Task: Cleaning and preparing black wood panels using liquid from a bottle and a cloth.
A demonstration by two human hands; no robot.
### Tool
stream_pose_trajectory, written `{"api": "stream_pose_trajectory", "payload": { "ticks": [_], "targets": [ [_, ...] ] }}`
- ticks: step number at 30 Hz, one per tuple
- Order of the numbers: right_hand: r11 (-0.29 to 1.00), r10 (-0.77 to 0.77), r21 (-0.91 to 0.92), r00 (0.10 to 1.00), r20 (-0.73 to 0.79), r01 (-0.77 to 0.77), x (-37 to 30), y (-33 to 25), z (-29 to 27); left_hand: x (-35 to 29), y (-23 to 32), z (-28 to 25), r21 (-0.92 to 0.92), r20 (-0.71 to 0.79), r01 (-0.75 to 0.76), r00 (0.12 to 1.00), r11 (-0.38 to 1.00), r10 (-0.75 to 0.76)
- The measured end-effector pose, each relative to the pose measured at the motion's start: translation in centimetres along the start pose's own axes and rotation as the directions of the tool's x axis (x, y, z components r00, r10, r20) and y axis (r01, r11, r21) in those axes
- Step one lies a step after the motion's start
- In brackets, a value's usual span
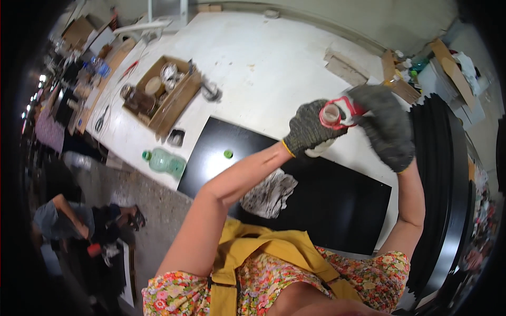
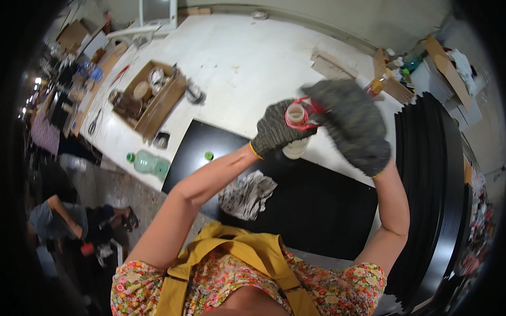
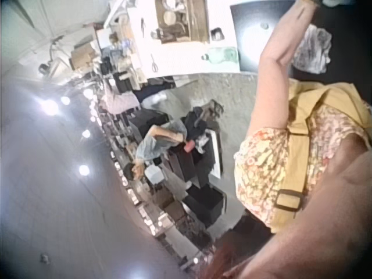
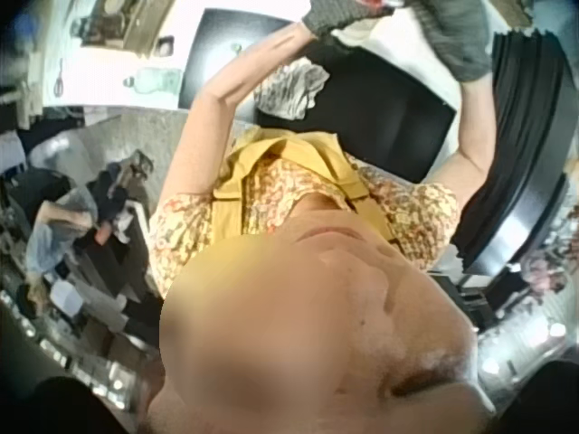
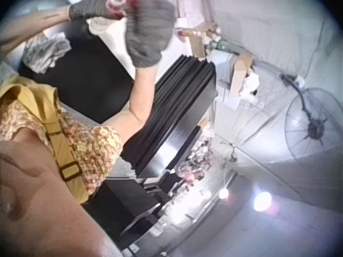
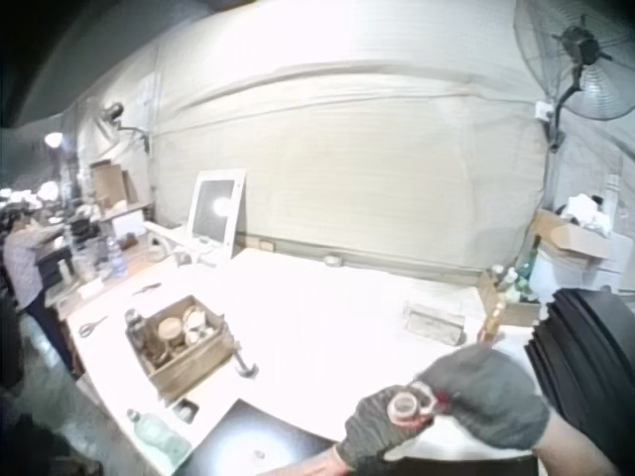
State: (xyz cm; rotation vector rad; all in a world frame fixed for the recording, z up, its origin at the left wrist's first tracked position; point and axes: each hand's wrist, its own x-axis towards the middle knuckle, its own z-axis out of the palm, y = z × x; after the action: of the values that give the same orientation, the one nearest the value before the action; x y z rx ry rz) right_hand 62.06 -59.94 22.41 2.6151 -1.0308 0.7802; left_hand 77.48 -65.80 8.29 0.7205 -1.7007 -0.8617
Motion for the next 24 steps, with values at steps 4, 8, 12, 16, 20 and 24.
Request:
{"api": "stream_pose_trajectory", "payload": {
  "ticks": [4,8,12,16,20,24],
  "targets": [
    [0.745,0.566,0.572,0.780,-0.269,-0.343,-1.9,0.6,1.7,-1.8,4.0,-5.0,-0.017,-0.001,-0.009,1.000,1.000,0.009],
    [0.465,0.745,0.713,0.667,0.004,-0.525,-5.5,5.0,11.7,-5.6,5.7,-9.3,0.028,0.047,0.075,0.996,0.997,-0.076],
    [0.461,0.713,0.574,0.668,0.214,-0.676,-9.0,5.9,24.9,-13.8,7.4,-15.0,0.274,-0.098,0.275,0.961,0.921,-0.258],
    [0.712,0.587,0.216,0.735,0.339,-0.668,-8.2,4.3,30.0,-22.3,9.6,-17.9,-0.161,-0.185,0.558,0.793,0.814,-0.580],
    [0.778,0.589,-0.065,0.689,0.423,-0.625,-8.6,4.7,31.6,-22.5,10.5,-19.9,0.750,-0.051,0.376,0.853,0.544,-0.519],
    [0.848,0.525,-0.119,0.791,0.313,-0.516,-8.5,3.9,32.1,-26.4,10.0,-20.0,0.092,-0.274,0.606,0.778,0.790,-0.565]
  ]
}}
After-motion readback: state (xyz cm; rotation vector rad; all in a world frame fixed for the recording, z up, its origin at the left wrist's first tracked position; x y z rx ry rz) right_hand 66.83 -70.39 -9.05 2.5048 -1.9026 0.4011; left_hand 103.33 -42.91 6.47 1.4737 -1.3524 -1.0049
